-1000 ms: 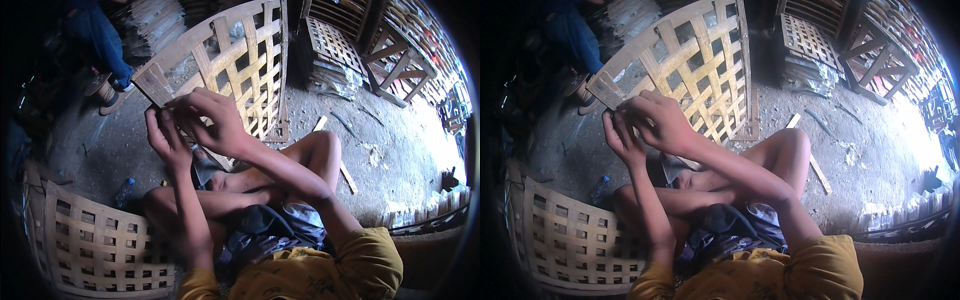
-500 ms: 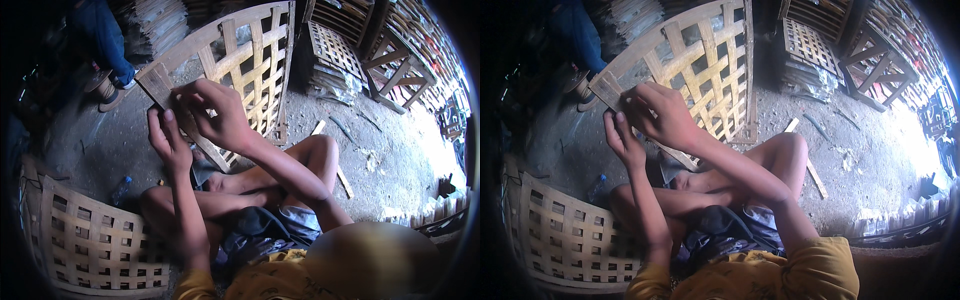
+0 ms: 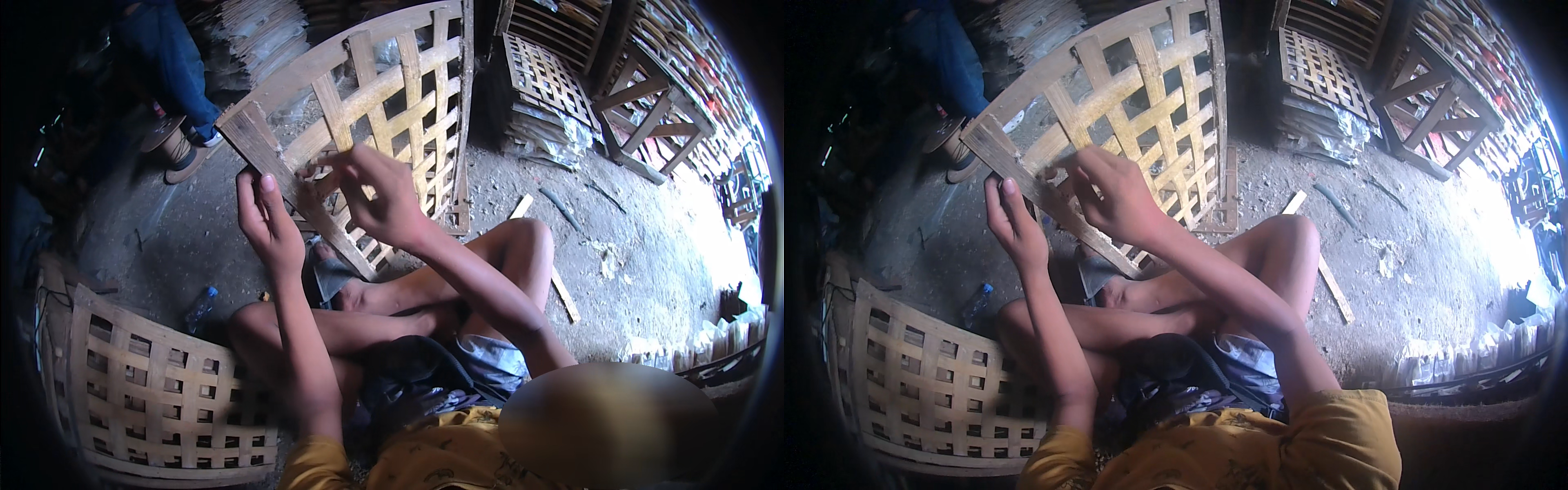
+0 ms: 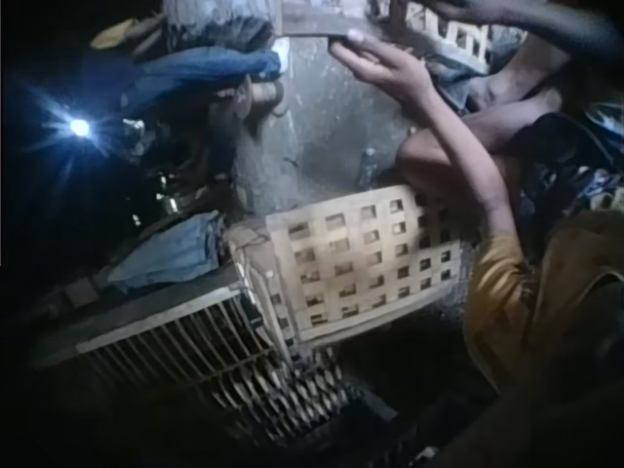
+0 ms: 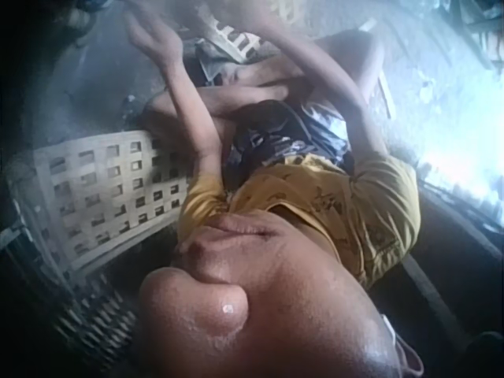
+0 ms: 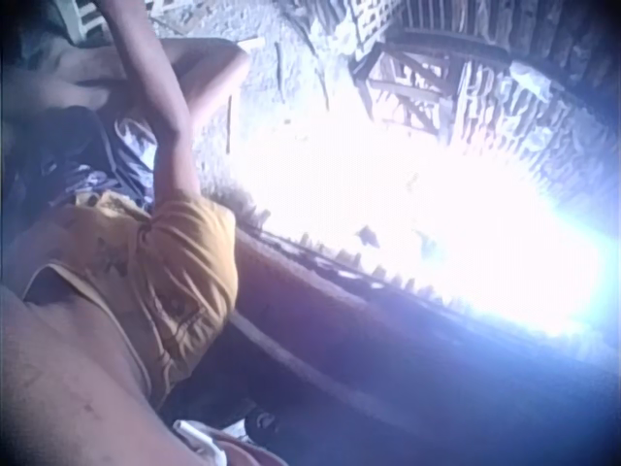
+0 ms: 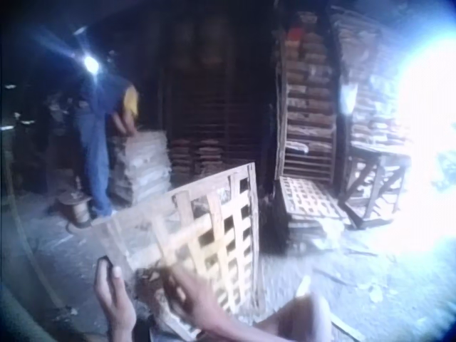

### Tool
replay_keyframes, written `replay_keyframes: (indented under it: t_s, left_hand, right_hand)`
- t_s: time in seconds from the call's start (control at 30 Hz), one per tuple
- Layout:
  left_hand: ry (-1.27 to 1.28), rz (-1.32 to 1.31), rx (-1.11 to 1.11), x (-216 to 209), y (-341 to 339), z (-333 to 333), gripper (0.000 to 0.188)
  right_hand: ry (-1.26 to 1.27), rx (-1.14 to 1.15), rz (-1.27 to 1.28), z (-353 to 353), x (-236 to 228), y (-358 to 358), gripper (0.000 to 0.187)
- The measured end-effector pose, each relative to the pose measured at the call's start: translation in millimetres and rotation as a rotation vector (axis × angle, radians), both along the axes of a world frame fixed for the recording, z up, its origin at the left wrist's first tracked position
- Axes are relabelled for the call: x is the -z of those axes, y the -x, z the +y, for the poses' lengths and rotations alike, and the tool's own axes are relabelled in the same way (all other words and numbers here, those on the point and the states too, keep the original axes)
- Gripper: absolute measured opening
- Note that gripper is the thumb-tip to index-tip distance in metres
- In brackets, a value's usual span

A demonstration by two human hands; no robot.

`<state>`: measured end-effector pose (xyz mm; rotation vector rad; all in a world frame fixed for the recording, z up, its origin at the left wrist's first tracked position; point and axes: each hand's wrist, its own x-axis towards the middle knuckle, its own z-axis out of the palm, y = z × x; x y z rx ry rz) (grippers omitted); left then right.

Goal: The person sits on the floor and assembles a wooden lattice panel by hand, inserting and adjusting thin wooden strips into a grid frame. The person repeatedly repositions the panel and aligns the strips to fit the openings.

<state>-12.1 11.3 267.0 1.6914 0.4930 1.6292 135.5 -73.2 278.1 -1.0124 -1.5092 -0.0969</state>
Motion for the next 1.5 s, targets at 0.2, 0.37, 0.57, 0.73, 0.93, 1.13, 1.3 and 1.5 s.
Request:
replay_keyframes:
  t_s: [0.2, 0.37, 0.57, 0.73, 0.93, 1.13, 1.3, 1.5]
  left_hand:
    - [-0.047, 0.026, -0.022, 0, 2, -2, 0.032]
    - [-0.053, 0.045, 0.027, -2, 5, -3, 0.033]
    - [-0.080, 0.057, -0.063, -3, 3, -1, 0.032]
    - [-0.032, 0.008, 0.114, -6, -1, 5, 0.033]
    - [-0.047, 0.071, -0.014, 0, 7, 2, 0.030]
    - [-0.036, 0.035, 0.022, -4, 5, 0, 0.032]
    - [-0.048, 0.029, -0.020, -2, 2, 3, 0.032]
    - [0.095, -0.068, 0.215, -6, -1, 2, 0.031]
  right_hand:
    - [-0.095, -0.063, 0.040, 19, -37, 13, 0.021]
    - [-0.045, -0.097, 0.136, 17, -28, 26, 0.017]
    - [0.167, -0.052, 0.120, 3, -2, 22, 0.019]
    - [0.202, -0.004, 0.023, -3, 30, 9, 0.022]
    - [-0.034, -0.001, 0.102, 13, -26, 11, 0.022]
    - [0.087, 0.004, 0.020, 11, -37, 26, 0.029]
    - [0.123, -0.055, 0.044, 5, 0, 20, 0.017]
    - [0.248, 0.024, -0.107, -15, 12, 0, 0.022]
